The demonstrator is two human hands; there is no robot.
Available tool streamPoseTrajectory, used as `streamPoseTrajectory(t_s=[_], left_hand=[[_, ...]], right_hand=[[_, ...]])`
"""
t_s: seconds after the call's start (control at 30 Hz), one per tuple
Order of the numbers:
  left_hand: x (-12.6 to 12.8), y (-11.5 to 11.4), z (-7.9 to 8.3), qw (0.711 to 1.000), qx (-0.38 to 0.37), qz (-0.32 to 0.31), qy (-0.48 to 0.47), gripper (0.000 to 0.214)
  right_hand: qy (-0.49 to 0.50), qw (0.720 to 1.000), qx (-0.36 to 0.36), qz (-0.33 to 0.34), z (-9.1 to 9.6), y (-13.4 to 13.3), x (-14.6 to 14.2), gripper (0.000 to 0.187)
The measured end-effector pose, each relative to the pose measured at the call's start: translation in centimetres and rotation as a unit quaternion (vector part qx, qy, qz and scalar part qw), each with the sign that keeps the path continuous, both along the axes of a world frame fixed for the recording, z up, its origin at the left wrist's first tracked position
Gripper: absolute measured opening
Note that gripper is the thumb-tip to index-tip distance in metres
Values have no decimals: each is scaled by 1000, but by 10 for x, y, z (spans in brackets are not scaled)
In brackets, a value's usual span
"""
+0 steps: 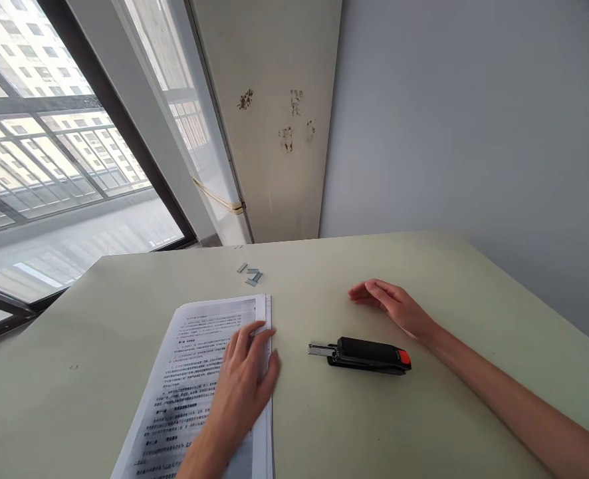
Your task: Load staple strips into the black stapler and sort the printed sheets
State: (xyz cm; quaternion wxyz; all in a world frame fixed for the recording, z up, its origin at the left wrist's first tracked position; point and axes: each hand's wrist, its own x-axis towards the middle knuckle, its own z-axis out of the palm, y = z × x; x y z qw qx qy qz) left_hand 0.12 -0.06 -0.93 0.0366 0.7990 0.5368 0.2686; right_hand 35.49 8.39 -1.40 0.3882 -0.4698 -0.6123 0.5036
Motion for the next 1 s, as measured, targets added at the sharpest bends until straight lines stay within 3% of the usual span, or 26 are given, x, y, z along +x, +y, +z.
streamPoseTrajectory(t_s=[0.13, 0.27, 0.4, 0.57, 1.0], left_hand=[[1, 1, 2, 1000, -2, 1, 3, 29], [1, 2, 3, 1000, -8, 0, 5, 29], [0, 3, 1, 1000, -15, -1, 7, 28], [0, 1, 1, 1000, -23, -1, 12, 30], [2, 2, 4, 1000, -9, 4, 11, 32]], right_hand=[[17, 1000, -15, -9, 1, -41, 10, 50], [-12, 999, 2, 52, 5, -58, 8, 46], [-103, 987, 37, 115, 8, -61, 2, 45], [-158, 979, 55, 115, 11, -62, 0, 33], [-161, 975, 94, 122, 9, -62, -1, 23]])
